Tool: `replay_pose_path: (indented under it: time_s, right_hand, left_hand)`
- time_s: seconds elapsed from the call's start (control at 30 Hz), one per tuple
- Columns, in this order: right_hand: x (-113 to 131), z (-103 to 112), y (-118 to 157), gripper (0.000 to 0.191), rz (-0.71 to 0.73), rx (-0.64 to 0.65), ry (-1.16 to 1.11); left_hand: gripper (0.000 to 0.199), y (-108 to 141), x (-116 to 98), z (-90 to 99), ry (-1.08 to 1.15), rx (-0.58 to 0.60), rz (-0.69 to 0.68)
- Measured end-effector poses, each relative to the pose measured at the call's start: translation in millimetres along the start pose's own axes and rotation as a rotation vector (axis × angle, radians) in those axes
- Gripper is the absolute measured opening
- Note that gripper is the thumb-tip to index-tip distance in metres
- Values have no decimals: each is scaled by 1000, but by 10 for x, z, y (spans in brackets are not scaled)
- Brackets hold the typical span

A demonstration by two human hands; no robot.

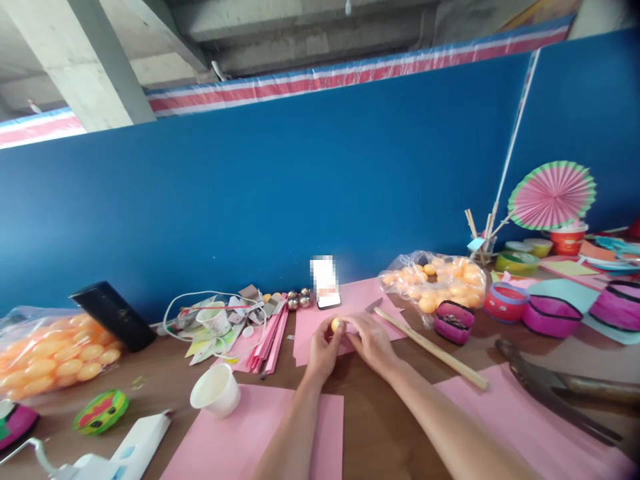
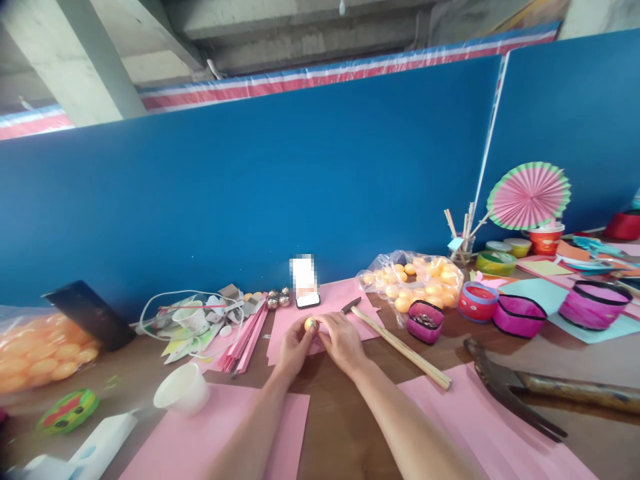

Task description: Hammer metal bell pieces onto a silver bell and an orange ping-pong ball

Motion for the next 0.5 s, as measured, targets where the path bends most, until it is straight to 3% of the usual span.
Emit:
replay_pose_path:
  time_s: [0.1, 0.23, 0.33, 0.5]
  right_hand:
    - [-58, 58, 17, 30, -38, -51, 40]
    - [-339, 190, 94, 30, -248, -145, 184]
    - [-543, 176, 129, 24, -369, -91, 268]
    - [-623, 37, 106, 20, -377, 56, 330]
  left_hand:
    - [43, 5, 74, 19, 48, -24, 30]
    - [48, 13, 185, 67, 122, -73, 69]
    - [47, 3, 221, 94, 121, -85, 69]
    - [46, -13, 241, 115, 96, -73, 58]
Point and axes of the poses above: each hand's wrist, its own y-axis away from the middle knuckle, its own z-axis out of the back of the hand, x = y × z, the point moved 10 cm from there along -y, towards the middle knuckle, and after that the axes turned 14 degrees about x, right-handed, at the moved point
